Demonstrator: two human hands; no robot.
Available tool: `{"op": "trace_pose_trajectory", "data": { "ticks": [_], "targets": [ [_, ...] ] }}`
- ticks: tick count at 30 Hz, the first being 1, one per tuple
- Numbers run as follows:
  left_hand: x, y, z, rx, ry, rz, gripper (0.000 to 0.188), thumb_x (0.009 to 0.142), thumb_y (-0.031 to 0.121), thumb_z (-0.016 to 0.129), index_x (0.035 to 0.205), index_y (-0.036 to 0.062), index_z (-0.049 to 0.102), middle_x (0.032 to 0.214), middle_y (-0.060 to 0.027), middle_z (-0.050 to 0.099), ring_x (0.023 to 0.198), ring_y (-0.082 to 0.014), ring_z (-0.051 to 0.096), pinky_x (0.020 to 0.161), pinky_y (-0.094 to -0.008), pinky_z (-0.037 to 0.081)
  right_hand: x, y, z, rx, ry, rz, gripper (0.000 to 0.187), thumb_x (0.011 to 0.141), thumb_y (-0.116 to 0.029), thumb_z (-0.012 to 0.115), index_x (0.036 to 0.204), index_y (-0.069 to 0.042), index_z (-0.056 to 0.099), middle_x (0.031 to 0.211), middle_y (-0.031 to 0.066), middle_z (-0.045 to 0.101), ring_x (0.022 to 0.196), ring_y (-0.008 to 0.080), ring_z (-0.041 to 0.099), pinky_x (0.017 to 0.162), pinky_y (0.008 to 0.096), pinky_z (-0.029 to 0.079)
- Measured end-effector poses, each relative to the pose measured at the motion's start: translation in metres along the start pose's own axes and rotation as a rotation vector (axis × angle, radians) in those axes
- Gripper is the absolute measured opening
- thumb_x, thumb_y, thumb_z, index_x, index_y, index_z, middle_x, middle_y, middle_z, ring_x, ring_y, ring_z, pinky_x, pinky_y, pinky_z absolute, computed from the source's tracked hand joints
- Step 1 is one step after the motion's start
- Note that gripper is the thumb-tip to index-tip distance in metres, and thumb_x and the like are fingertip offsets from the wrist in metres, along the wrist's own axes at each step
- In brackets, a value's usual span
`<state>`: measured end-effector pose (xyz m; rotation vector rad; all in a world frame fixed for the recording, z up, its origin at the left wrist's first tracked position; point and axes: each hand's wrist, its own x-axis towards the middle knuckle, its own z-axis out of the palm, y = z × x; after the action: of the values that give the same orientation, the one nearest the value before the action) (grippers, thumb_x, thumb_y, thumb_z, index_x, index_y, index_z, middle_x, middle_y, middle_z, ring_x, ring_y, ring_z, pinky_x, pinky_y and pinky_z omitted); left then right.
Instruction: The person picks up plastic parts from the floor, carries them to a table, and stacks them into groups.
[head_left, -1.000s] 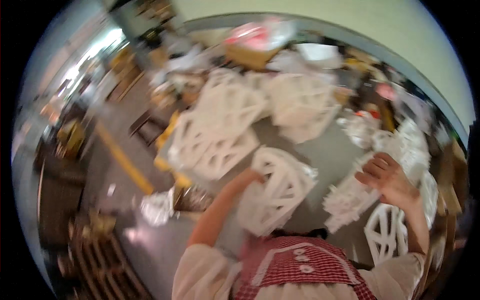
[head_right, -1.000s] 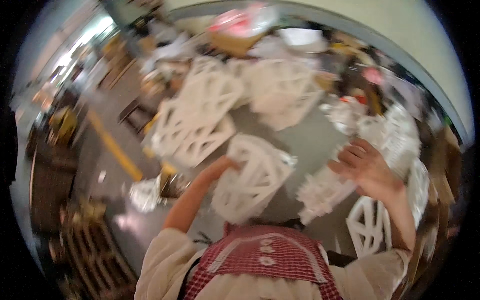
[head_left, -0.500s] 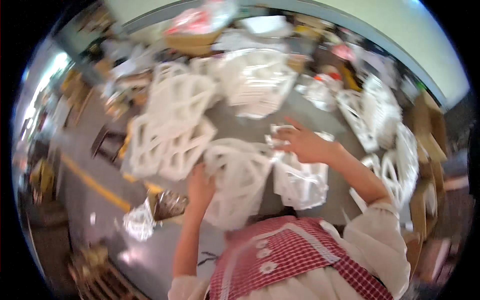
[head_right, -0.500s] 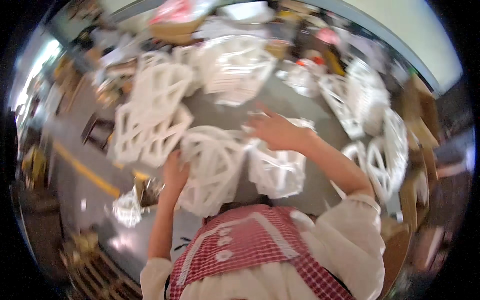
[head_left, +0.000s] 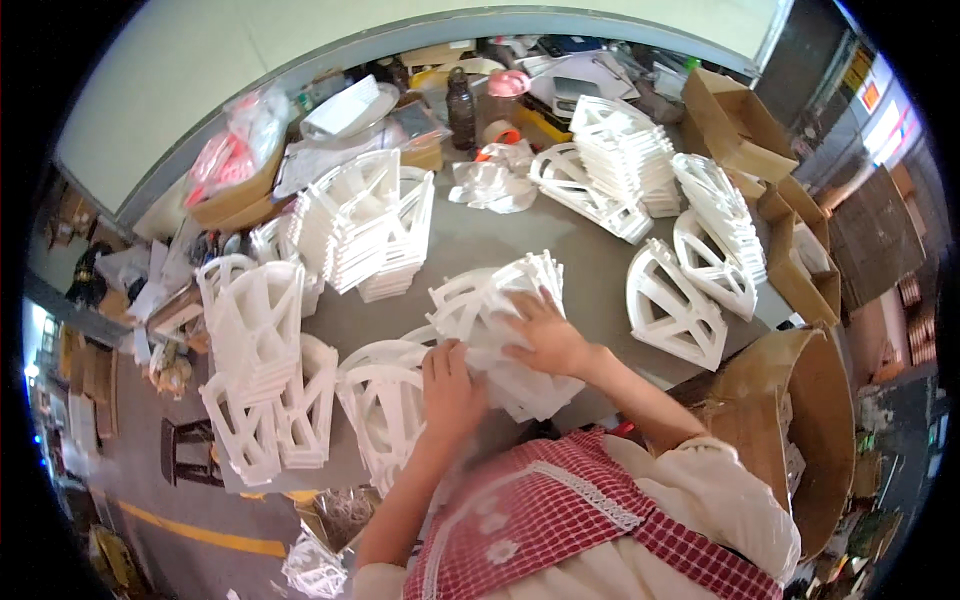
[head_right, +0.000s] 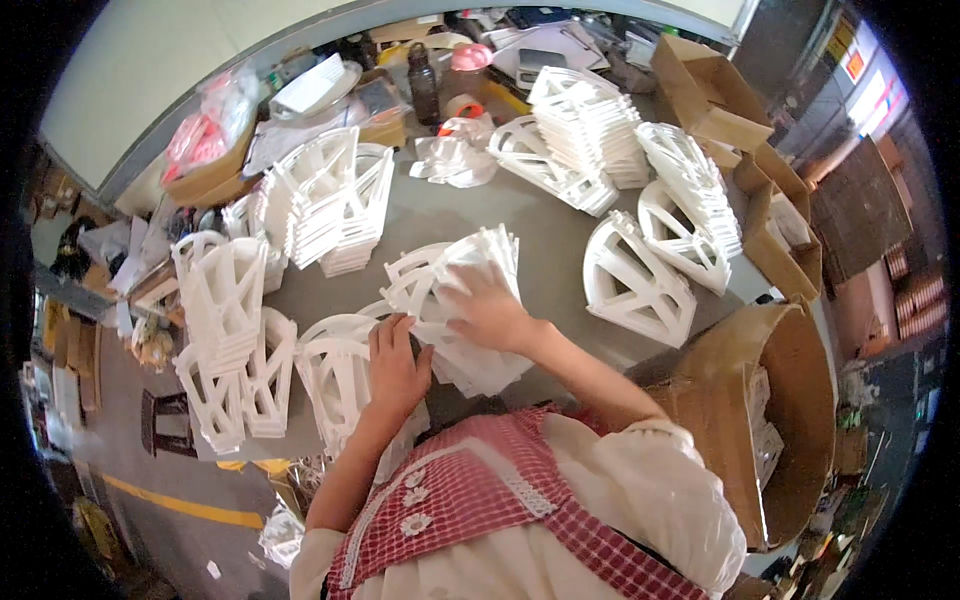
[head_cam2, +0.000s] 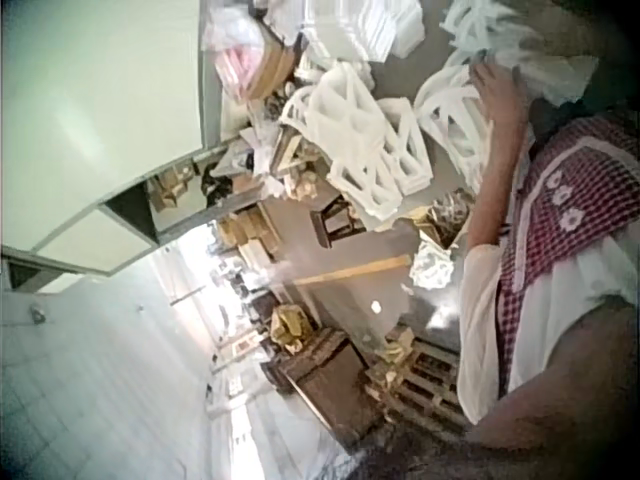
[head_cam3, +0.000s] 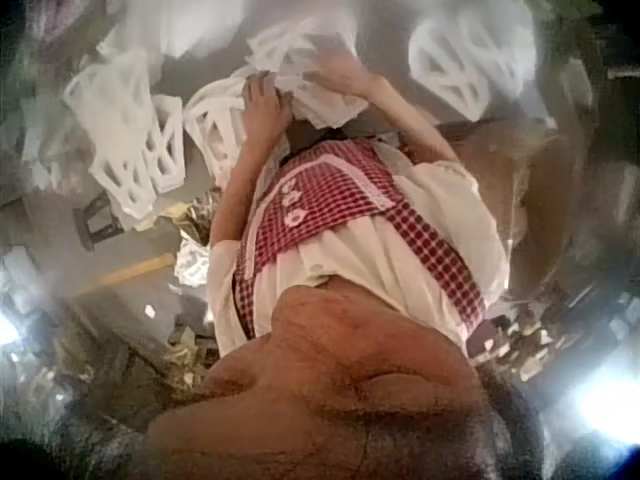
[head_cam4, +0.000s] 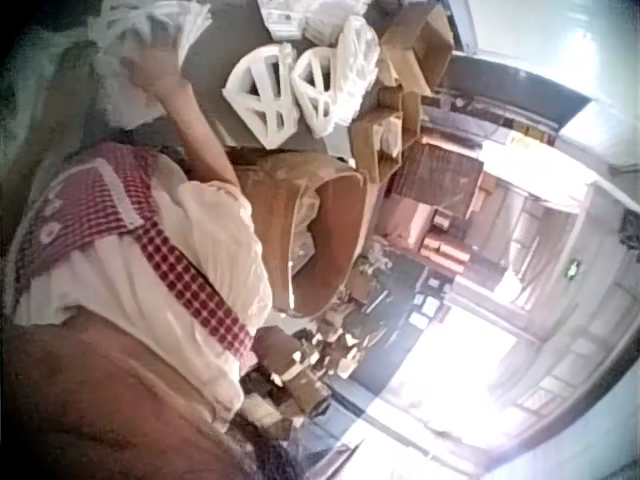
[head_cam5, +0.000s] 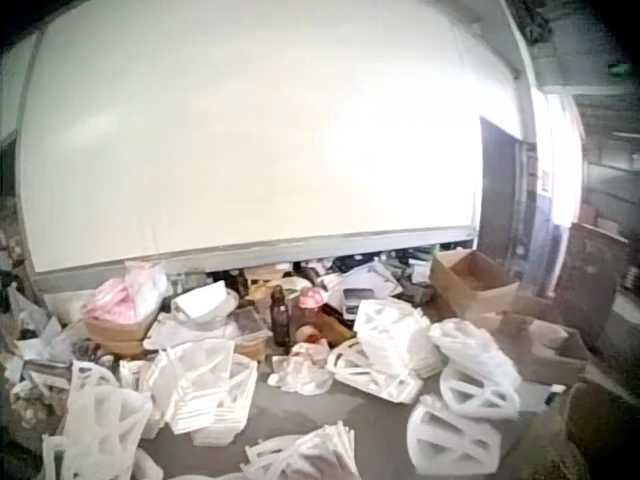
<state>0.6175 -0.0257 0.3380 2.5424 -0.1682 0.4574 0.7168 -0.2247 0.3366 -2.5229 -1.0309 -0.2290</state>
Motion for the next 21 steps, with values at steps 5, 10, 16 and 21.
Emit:
{"op": "trace_pose_trajectory", "data": {
  "ticks": [5, 10, 16, 21],
  "targets": [
    [-0.018, 0.017, 0.016, 0.117, -0.102, -0.071, 0.053, 0.082, 0.02, 0.067, 0.126, -0.0036, 0.046, 0.126, -0.0257, 0.049, 0.112, -0.0424, 0.049, 0.1, -0.0516, 0.037, -0.047, 0.051, 0.025, 0.143, 0.027, 0.747, 0.053, 0.092, -0.036, 0.061, 0.13, 0.0, 0.051, 0.129, 0.0239, 0.054, 0.118, 0.0358, 0.054, 0.1, 0.047, 0.043],
    [-0.016, 0.03, 0.038, 0.176, -0.367, -0.228, 0.088, 0.091, 0.05, 0.054, 0.145, -0.009, 0.018, 0.145, -0.0367, 0.03, 0.129, -0.0524, 0.037, 0.108, -0.0518, 0.033, -0.054, 0.054, 0.032, 1.664, -0.136, 0.941, 0.056, 0.09, -0.037, 0.065, 0.129, 0.002, 0.053, 0.118, 0.0122, 0.063, 0.1, 0.0224, 0.064, 0.088, 0.0389, 0.05],
    [0.002, 0.046, 0.019, -0.166, -0.41, -0.262, 0.077, 0.092, 0.042, 0.058, 0.146, -0.0038, 0.027, 0.149, -0.03, 0.029, 0.132, -0.0436, 0.04, 0.108, -0.0483, 0.035, -0.037, 0.033, -0.014, 1.232, -0.044, 0.749, 0.057, 0.073, -0.036, 0.076, 0.112, 0.003, 0.063, 0.103, 0.0141, 0.068, 0.096, 0.0243, 0.065, 0.083, 0.0384, 0.051],
    [0.012, 0.017, 0.049, -1.199, -0.375, -0.489, 0.048, 0.091, 0.011, 0.057, 0.137, -0.0007, 0.045, 0.135, -0.0076, 0.052, 0.122, -0.0217, 0.051, 0.105, -0.0355, 0.038, 0.0, -0.015, -0.11, 0.045, 0.189, 0.399, 0.062, 0.052, -0.041, 0.08, 0.097, -0.001, 0.064, 0.09, 0.0165, 0.062, 0.089, 0.0324, 0.062, 0.076, 0.0414, 0.051]
  ]
}}
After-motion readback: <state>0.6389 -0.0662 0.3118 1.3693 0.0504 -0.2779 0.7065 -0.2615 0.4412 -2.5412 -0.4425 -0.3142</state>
